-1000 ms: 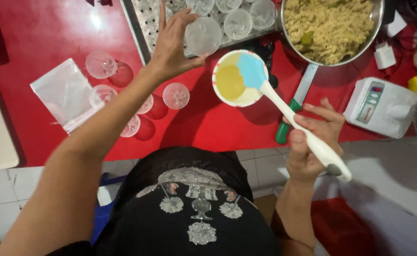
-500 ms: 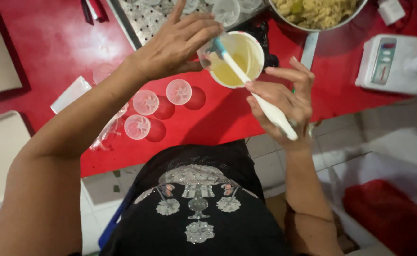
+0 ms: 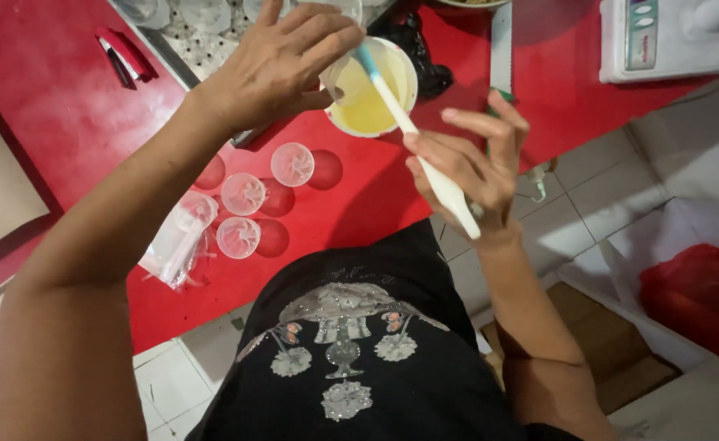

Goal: Greasing the interior of small plastic cups using a silicone brush and oil in preparation for food filling.

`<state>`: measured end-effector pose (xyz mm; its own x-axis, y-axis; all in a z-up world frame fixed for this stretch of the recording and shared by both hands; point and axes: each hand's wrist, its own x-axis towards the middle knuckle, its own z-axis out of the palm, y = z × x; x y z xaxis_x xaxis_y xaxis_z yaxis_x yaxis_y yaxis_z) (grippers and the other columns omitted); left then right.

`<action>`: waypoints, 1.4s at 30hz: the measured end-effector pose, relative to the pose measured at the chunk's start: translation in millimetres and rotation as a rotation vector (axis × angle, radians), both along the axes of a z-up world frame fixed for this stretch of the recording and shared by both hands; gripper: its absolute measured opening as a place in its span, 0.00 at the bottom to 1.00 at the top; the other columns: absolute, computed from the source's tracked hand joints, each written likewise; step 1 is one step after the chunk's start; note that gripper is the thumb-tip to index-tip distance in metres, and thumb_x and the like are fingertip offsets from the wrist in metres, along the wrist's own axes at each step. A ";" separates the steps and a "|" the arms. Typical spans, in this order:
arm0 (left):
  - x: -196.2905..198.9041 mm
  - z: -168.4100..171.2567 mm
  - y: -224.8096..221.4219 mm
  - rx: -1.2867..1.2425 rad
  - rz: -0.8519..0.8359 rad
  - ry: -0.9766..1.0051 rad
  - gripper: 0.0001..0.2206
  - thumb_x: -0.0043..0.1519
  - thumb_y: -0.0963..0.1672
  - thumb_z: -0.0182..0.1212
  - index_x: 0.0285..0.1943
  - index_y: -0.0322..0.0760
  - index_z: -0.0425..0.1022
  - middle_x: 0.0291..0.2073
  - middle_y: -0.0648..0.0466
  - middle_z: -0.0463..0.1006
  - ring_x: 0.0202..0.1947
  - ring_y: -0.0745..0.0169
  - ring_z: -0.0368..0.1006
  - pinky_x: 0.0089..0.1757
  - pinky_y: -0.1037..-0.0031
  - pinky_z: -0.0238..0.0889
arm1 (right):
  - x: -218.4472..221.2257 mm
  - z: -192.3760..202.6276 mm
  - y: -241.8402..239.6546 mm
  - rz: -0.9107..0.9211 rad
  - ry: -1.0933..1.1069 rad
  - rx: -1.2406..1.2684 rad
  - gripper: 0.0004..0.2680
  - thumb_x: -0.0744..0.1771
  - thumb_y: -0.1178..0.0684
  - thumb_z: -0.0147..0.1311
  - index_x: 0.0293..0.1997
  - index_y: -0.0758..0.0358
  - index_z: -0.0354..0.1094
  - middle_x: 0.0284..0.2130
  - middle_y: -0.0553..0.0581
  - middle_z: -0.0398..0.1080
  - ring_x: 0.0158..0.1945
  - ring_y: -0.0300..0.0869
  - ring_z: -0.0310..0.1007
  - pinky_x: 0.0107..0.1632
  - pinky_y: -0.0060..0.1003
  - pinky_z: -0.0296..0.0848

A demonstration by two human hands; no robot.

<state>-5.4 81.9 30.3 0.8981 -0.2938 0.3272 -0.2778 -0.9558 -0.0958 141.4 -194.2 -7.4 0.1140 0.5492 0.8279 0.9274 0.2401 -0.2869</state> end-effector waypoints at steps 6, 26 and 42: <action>0.3 -4.8 -2.2 0.098 -0.020 -0.024 0.34 0.56 0.44 0.82 0.70 0.33 0.67 0.63 0.44 0.75 0.61 0.47 0.72 0.56 0.54 0.59 | -7.8 19.7 -6.6 0.022 0.527 -0.163 0.06 0.71 0.55 0.55 0.48 0.66 0.73 0.47 0.59 0.68 0.57 0.49 0.67 0.72 0.59 0.58; -2.8 5.1 -12.4 -0.345 -0.054 0.124 0.26 0.72 0.42 0.68 0.73 0.26 0.58 0.67 0.33 0.67 0.68 0.33 0.65 0.62 0.44 0.48 | 17.4 63.7 -19.1 0.128 0.199 -0.208 0.06 0.70 0.56 0.59 0.46 0.66 0.80 0.40 0.58 0.77 0.56 0.53 0.70 0.70 0.59 0.54; 3.3 -17.4 -16.8 0.238 0.076 -0.143 0.21 0.72 0.45 0.74 0.67 0.36 0.66 0.59 0.44 0.72 0.59 0.48 0.72 0.52 0.52 0.62 | -25.9 29.5 7.1 0.043 0.908 -0.033 0.08 0.73 0.58 0.48 0.51 0.75 0.68 0.48 0.65 0.65 0.49 0.51 0.76 0.55 0.43 0.86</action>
<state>-2.1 65.1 12.9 0.8704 -0.3108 0.3817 -0.1735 -0.9194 -0.3530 115.5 -187.1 22.2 0.6939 0.5897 0.4131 0.3314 0.2477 -0.9104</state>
